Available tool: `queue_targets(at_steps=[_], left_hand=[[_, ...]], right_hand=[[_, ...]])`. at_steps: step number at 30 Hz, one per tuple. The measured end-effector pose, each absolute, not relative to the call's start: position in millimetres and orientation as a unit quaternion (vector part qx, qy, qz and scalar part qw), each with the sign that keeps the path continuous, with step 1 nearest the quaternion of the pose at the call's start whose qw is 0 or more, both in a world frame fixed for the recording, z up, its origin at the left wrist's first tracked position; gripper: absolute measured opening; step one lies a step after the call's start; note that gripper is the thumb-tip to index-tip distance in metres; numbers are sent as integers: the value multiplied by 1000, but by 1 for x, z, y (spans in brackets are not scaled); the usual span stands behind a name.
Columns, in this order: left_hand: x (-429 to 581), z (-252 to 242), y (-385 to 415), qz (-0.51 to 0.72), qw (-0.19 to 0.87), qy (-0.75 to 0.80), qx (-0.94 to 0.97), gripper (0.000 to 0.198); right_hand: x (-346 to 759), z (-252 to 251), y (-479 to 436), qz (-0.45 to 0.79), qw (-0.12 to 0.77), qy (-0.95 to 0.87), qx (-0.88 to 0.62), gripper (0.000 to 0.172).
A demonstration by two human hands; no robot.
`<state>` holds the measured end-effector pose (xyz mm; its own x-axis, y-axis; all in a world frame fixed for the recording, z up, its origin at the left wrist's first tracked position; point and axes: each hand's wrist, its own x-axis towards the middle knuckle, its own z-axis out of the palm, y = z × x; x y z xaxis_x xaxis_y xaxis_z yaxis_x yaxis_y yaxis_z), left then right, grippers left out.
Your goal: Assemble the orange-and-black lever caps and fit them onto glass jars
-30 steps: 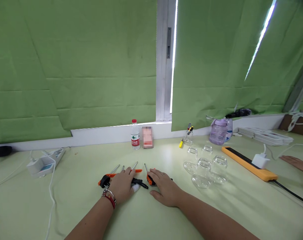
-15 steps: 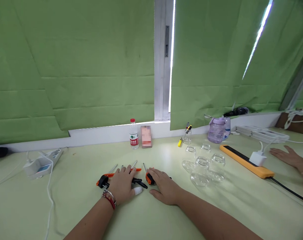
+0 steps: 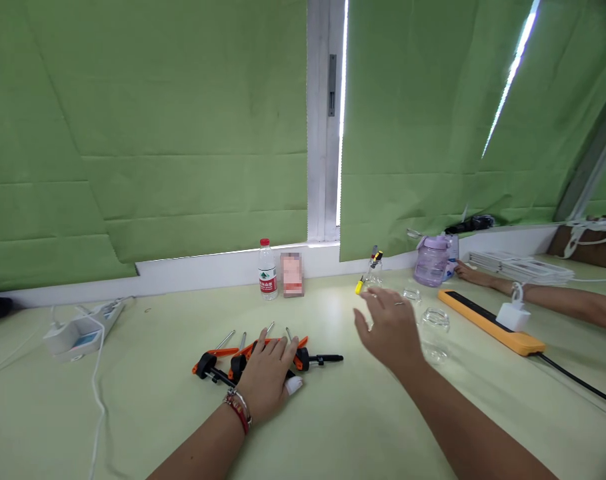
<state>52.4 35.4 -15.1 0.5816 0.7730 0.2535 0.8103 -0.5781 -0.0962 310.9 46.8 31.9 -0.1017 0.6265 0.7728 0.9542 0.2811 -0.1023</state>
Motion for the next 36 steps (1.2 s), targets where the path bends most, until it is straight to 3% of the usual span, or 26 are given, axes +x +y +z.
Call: queue_targets(at_steps=[4,10,15,18,22,29,31,36], left_hand=[[59,-20,36,-82,83,-445,-888,57],[58,-26,37,-105,68,-428,-895,47],[58,-25,35,-129,44,-423,-896,58],[60,-26,36,-132,37,-424,-895,61],[59,-28,39,-146,35,-439,-886,50],[50,-31,43,-170,30,-492,-853,38],[47,-31,44,-189,30,-502,-843,36],[41,-34,49,-248,14,-526,-814,42]], right_hand=[[340,42,48,-257,243,-614,-706,26],[342,30,52,-116,111,-641,-750,24],[316,21,54,-60,165,-727,-664,21],[303,12,57,-18,247,-749,-614,37],[293,-5,61,54,331,-761,-556,58],[281,-23,58,218,364,-717,-553,88],[282,-25,61,246,362,-715,-545,86],[290,-34,72,334,325,-719,-516,56]])
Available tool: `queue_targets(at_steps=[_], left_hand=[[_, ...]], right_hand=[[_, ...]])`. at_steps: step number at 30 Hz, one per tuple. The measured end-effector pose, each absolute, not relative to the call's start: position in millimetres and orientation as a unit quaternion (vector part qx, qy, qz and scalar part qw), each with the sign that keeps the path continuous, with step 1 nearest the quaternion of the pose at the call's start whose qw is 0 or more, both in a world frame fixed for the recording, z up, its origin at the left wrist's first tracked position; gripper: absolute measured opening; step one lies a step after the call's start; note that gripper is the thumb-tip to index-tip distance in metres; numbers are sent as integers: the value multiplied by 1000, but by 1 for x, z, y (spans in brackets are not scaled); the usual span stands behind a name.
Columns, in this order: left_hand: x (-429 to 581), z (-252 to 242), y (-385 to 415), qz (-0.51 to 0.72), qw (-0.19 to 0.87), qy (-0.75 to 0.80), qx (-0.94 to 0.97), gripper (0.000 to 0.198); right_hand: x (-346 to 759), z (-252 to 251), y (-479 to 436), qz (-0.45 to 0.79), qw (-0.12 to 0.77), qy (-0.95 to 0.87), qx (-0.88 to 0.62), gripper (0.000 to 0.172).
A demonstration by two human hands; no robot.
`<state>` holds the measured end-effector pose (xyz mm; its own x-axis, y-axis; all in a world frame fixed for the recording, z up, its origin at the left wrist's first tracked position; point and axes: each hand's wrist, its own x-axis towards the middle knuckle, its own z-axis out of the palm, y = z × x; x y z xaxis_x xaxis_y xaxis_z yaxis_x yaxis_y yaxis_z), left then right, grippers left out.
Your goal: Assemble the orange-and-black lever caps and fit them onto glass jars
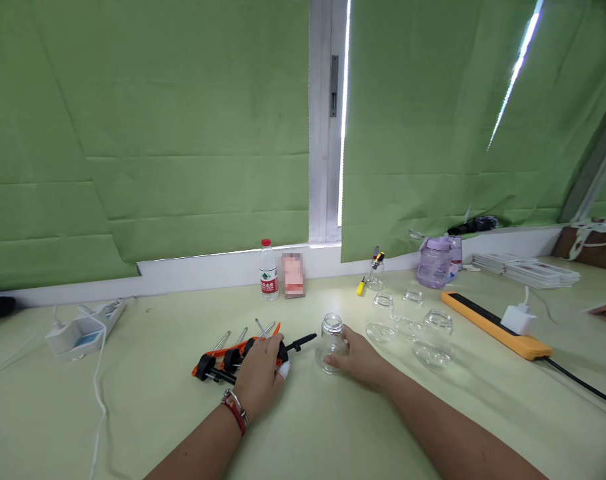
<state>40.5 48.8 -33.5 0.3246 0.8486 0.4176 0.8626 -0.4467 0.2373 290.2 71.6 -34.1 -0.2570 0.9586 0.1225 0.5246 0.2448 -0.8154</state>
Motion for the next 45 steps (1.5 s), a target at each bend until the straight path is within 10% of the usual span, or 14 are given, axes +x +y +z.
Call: queue_targets(at_steps=[16,45], left_hand=[[24,-35,56,-377,15,-475,-795,44],[31,-34,43,-289,-75,-411,-862,49]], right_hand=[[310,-32,86,-58,232,-771,-590,56],[261,-18,46,-10,224,-850,-477,58]])
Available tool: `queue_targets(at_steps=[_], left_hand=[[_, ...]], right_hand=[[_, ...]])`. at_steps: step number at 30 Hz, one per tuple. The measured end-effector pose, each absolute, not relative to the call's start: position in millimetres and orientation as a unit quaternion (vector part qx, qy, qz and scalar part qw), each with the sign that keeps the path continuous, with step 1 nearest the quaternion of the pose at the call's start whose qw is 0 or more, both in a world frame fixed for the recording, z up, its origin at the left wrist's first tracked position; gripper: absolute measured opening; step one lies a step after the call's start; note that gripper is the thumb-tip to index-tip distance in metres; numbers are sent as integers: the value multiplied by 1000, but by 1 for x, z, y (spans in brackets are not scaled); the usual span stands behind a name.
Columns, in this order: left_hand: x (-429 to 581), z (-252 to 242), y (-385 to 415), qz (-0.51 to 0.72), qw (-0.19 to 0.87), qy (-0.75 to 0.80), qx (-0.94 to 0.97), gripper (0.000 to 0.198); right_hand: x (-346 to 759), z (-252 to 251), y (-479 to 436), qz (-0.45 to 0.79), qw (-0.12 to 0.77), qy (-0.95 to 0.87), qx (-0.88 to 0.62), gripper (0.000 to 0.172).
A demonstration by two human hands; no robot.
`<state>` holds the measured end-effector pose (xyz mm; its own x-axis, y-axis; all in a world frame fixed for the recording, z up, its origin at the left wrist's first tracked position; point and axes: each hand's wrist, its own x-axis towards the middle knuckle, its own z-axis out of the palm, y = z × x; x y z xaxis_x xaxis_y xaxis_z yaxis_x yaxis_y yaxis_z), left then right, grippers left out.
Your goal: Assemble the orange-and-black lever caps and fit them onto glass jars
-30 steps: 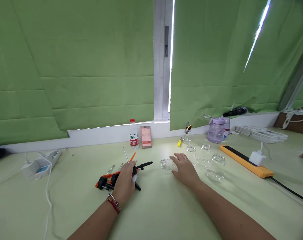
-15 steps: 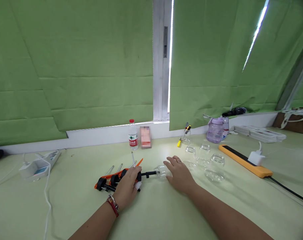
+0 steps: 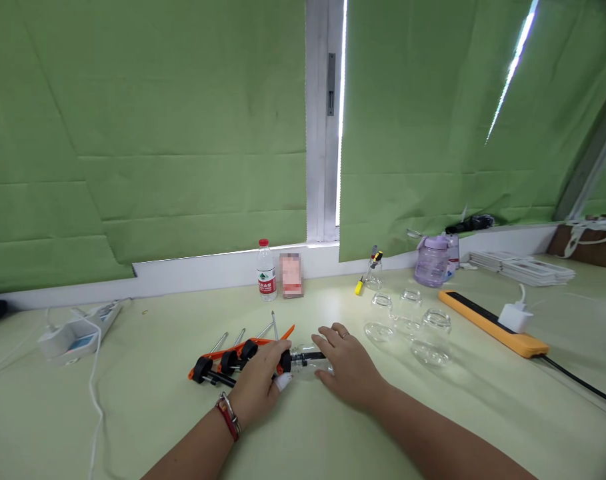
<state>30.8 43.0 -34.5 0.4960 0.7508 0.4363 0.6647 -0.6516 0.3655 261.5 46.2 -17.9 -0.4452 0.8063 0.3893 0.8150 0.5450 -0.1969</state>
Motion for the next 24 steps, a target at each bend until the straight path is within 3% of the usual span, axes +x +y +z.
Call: queue_targets(at_steps=[17,24], left_hand=[[32,-34,44,274,62,403,871,53],[21,-30,50,249,80,435,862,48]], right_hand=[[257,-23,45,1,260,-856,-447,59],[260,-33,46,112,311,-839,-433,72]])
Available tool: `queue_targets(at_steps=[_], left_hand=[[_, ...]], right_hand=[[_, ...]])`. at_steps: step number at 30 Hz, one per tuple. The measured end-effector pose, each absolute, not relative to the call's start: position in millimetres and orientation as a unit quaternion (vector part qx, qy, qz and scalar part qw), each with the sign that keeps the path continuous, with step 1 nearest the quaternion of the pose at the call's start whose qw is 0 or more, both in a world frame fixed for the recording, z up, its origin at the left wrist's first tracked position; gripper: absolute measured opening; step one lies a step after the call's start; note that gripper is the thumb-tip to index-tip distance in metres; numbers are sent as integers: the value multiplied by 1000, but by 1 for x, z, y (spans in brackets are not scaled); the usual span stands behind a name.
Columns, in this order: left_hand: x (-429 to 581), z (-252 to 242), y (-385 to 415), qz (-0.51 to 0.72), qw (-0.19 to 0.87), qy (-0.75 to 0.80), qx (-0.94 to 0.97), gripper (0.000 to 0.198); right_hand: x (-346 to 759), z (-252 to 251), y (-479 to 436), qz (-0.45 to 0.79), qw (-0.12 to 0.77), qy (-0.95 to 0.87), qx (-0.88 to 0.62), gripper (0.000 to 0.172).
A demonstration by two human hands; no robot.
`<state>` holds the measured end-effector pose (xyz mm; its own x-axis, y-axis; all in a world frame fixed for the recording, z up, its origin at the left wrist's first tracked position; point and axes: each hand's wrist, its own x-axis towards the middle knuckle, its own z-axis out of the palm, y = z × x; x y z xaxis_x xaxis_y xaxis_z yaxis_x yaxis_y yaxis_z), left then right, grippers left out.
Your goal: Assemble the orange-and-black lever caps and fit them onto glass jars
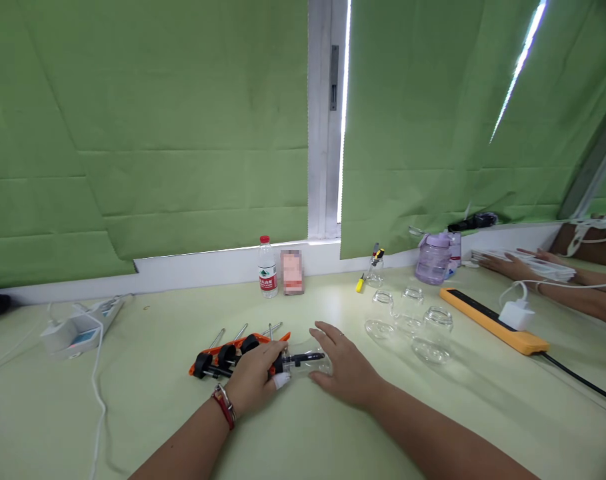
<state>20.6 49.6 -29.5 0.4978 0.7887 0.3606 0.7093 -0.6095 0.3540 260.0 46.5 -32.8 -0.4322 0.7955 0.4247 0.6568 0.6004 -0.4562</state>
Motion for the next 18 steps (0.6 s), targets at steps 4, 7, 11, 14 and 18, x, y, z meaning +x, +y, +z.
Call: queue_targets(at_steps=[4,7,11,14,18], left_hand=[[9,-24,54,251,98,453,850,52],[6,-22,55,245,103,456,849,53],[11,-25,53,238,88,452,855,54],[16,-28,52,236,84,453,856,53],[19,-30,51,244,85,447,857,53]], right_hand=[[263,-36,51,252,337,-796,-435,93],[266,-39,58,354,341,-753,-438,94],[275,-45,69,428,345,-727,-412,92],[285,-48,75,469,349,-720,-374,96],[291,-46,78,523,358,-696,-336,97]])
